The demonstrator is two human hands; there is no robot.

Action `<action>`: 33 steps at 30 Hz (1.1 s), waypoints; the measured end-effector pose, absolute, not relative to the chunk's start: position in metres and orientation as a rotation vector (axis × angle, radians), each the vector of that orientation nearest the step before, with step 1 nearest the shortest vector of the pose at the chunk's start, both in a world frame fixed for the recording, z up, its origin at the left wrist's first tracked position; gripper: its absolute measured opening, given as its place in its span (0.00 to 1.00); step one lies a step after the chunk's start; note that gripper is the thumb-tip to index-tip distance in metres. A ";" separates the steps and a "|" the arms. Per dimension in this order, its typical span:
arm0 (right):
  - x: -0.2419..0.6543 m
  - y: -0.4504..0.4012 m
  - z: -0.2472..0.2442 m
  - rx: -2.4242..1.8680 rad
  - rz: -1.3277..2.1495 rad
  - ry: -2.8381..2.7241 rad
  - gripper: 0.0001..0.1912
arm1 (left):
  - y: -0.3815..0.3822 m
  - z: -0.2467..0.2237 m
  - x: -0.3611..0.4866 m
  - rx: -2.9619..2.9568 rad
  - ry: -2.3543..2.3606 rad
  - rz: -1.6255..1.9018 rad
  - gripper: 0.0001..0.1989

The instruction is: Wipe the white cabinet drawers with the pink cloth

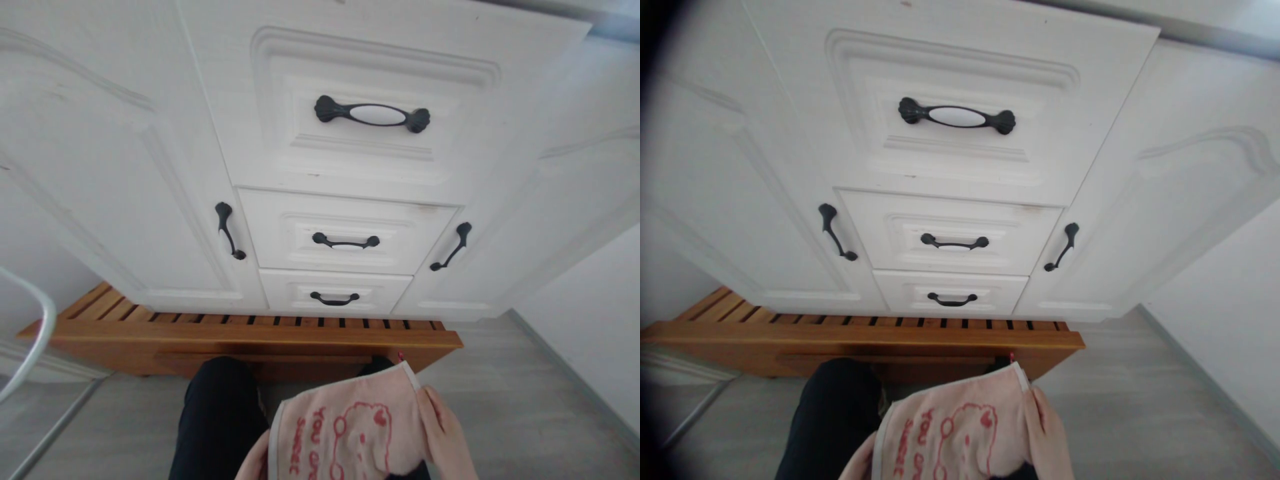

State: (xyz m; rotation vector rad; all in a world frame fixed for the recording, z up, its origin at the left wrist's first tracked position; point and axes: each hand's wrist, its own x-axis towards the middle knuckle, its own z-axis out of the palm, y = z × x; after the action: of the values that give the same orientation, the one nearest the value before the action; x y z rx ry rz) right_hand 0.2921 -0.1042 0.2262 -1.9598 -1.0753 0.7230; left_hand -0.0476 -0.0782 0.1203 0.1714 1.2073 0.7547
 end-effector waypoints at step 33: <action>0.218 -0.045 0.157 -1.846 0.862 -1.123 0.27 | -0.042 0.152 -0.044 0.301 1.204 1.031 0.35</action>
State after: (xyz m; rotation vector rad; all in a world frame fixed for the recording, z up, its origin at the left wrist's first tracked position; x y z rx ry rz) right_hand 0.2176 -0.0448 0.1567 -1.8459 -1.1227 0.8618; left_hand -0.0444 -0.0419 0.1520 0.3012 1.2042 1.0313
